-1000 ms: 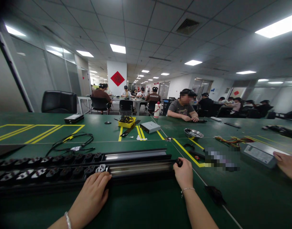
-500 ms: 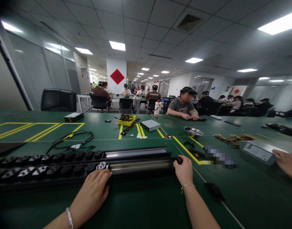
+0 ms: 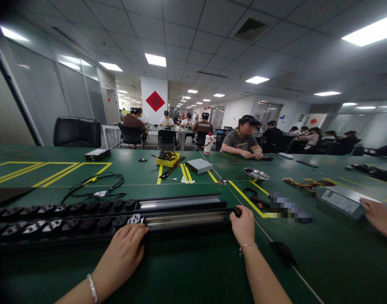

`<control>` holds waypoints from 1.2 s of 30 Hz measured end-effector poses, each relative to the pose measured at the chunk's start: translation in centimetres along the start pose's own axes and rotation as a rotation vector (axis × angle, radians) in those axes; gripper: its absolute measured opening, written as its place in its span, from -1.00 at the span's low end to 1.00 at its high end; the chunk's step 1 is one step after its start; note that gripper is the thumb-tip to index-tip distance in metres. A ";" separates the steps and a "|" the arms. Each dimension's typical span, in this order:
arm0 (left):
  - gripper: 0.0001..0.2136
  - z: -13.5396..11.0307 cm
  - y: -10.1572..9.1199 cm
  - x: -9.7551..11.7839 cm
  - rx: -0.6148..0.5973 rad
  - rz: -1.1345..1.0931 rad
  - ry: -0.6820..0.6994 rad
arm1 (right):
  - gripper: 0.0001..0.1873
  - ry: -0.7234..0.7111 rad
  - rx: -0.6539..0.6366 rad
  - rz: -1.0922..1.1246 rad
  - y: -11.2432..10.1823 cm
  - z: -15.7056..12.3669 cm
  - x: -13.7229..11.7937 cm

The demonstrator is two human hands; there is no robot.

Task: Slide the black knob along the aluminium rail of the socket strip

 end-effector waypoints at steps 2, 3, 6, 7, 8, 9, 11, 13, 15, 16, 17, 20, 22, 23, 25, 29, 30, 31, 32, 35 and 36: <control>-0.68 0.0 0.0 0.0 0.001 0.001 -0.001 | -0.61 -0.006 0.004 -0.005 -0.1 -0.1 0.0; -0.68 0.0 0.0 0.0 0.003 0.002 0.001 | -0.60 -0.001 0.008 -0.008 -0.1 -0.1 0.0; -0.69 0.0 0.1 0.0 0.015 0.007 0.007 | -0.59 0.046 0.022 -0.018 -0.2 0.0 0.5; -0.69 0.0 0.1 0.0 0.020 0.009 0.008 | -0.59 0.054 0.025 -0.022 -0.2 0.0 0.6; -0.69 0.0 0.1 0.0 0.025 0.009 0.007 | -0.59 0.043 0.022 -0.026 -0.2 0.0 0.7; -0.70 0.0 0.2 0.0 0.025 0.008 0.006 | -0.60 0.031 0.019 -0.029 -0.2 0.0 0.9; -0.70 0.0 0.2 0.0 0.021 0.005 0.006 | -0.60 0.009 0.014 -0.034 -0.2 0.0 1.0; -0.69 0.0 0.2 0.0 0.013 0.002 0.005 | -0.59 0.002 0.012 -0.039 -0.2 0.1 1.1; -0.69 0.0 0.2 0.0 0.004 -0.001 0.002 | -0.58 -0.002 0.010 -0.043 0.0 0.1 1.3; -0.68 0.0 0.2 0.0 0.001 -0.003 0.001 | -0.58 -0.005 0.012 -0.042 0.0 0.2 1.4; -0.68 0.0 0.2 0.0 -0.001 -0.005 0.000 | -0.58 -0.008 0.014 -0.040 0.1 0.2 1.4; -0.68 0.0 0.2 0.0 -0.003 -0.008 0.003 | -0.58 -0.023 0.029 -0.031 0.3 0.3 1.6; -0.68 0.0 0.1 0.0 -0.005 -0.008 0.002 | -0.57 -0.028 0.033 -0.027 0.3 0.4 1.6; -0.68 0.0 0.0 0.0 -0.004 -0.008 0.000 | -0.57 -0.031 0.031 -0.025 0.4 0.4 1.7; -0.69 0.0 -0.1 0.1 0.000 -0.008 -0.009 | -0.58 -0.036 0.020 -0.022 0.4 0.4 1.8; -0.68 0.0 -0.1 0.2 -0.008 -0.008 -0.019 | -0.58 -0.034 -0.011 -0.020 0.5 0.6 1.9; -0.68 0.0 -0.1 0.1 -0.012 -0.007 -0.019 | -0.57 -0.030 -0.014 -0.016 0.5 0.7 2.0; -0.68 0.0 0.0 0.1 -0.014 -0.006 -0.017 | -0.57 -0.028 -0.015 -0.010 0.5 0.7 2.0; -0.68 0.0 0.1 0.0 -0.015 -0.005 -0.014 | -0.58 -0.026 -0.013 -0.002 0.5 0.8 1.9; -0.69 0.0 0.1 0.0 -0.002 0.007 -0.003 | -0.58 -0.011 -0.005 0.019 0.4 0.7 1.7; -0.69 0.0 0.0 0.0 0.008 0.011 0.001 | -0.58 -0.003 -0.005 0.023 0.3 0.6 1.6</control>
Point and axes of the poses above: each hand's wrist, its own z-axis towards the middle knuckle, its own y-axis out of the palm, x = y × z, the point moved 1 cm from there along z, towards the middle knuckle, and after that the axes turned 10 degrees about -x, right-handed, at the moved point
